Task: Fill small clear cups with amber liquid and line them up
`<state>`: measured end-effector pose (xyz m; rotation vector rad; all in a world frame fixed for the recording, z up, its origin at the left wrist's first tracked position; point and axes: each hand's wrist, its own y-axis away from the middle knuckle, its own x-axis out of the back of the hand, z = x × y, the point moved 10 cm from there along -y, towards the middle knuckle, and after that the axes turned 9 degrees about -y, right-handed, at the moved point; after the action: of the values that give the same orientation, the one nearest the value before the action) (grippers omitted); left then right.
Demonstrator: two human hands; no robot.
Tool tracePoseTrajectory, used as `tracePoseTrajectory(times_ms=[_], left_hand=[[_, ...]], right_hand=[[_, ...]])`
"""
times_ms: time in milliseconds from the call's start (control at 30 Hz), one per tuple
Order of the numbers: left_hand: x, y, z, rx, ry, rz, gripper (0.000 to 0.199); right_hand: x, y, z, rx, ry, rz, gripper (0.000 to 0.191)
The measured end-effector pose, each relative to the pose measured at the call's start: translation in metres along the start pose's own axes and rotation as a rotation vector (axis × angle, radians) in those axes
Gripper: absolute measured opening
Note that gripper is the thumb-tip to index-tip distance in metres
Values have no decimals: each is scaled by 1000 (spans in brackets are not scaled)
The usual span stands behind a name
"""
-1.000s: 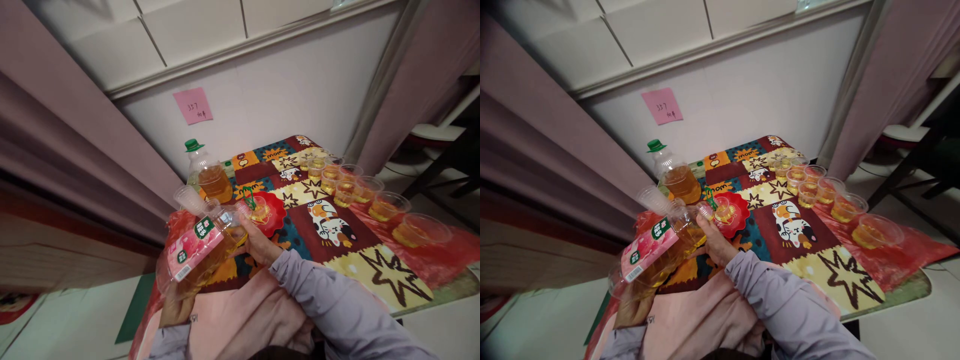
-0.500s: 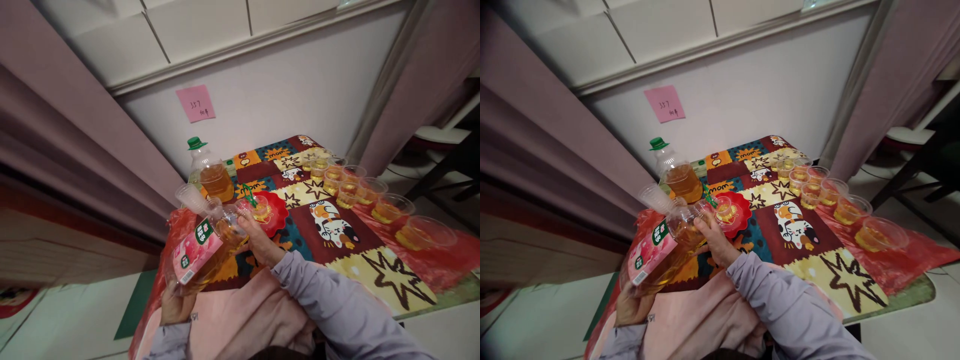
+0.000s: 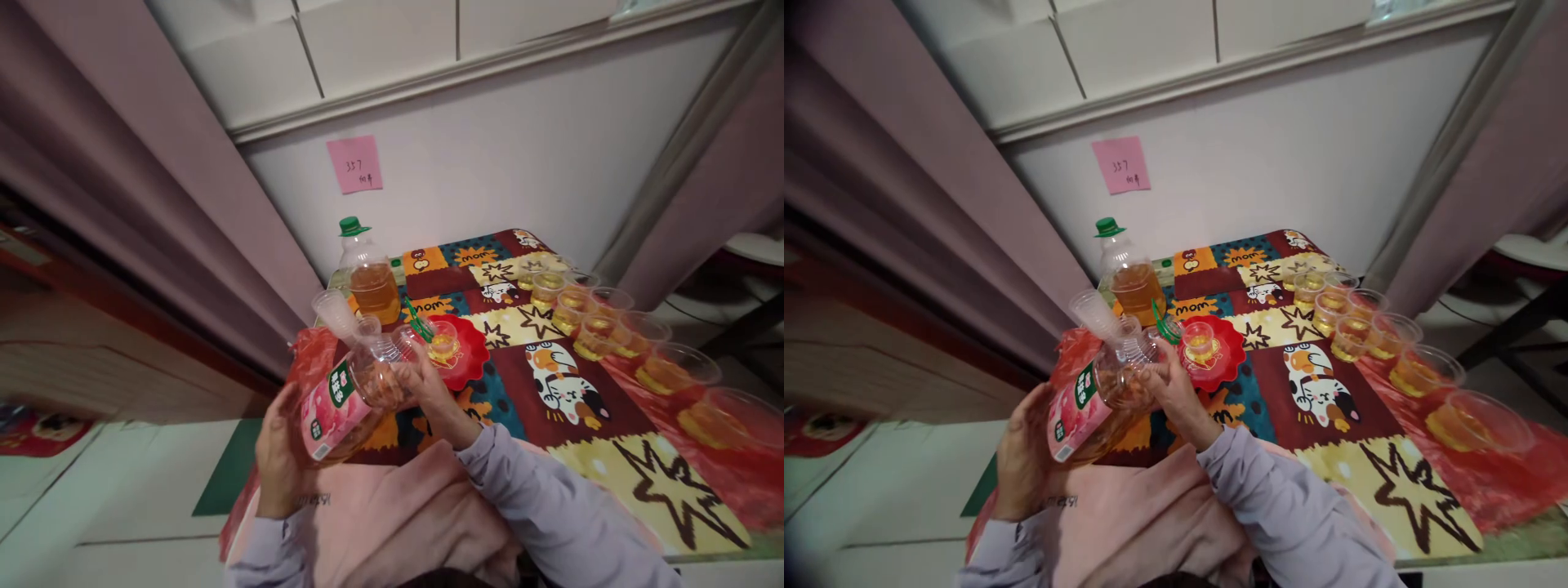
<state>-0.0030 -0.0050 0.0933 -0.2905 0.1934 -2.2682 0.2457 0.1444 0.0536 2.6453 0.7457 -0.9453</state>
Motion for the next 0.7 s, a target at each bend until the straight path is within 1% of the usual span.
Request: tracePoseTrajectory(times_ms=[33,100,167,200,267,333,400,467,567,633,700], left_hand=[[-2,-3,17,-84,-121,-34,83],[-18,-2,49,-287,-389,-152,102],[-41,3,67,-428,-584,-270,119],[-51,5,70,-461,-661,-318,125],[-68,7,68,-477,-775,-390,132],[-77,6,63,-470,-834,-438,131],[-77,4,59,-464,-839,-448,126],[-70,0,58,-455,-809,-426,121],[-57,-2,55,-428,-753,-390,121],[-52,-1,53,-416,-730,-377,123],[-49,0,51,-415,-716,-361,125]], right_hand=[[-1,1,-1,9,-3,-7,113],[-2,3,-2,16,-6,-15,109],[-2,4,-2,29,7,-15,105],[-2,5,-3,38,16,-13,103],[-3,7,-2,46,25,-14,104],[-4,8,0,33,14,-19,107],[-5,9,3,14,-10,-23,105],[-7,9,5,1,-47,-24,99],[-9,7,9,-16,-87,-14,90],[-5,4,12,-27,-88,22,86],[3,0,12,-23,-74,83,81]])
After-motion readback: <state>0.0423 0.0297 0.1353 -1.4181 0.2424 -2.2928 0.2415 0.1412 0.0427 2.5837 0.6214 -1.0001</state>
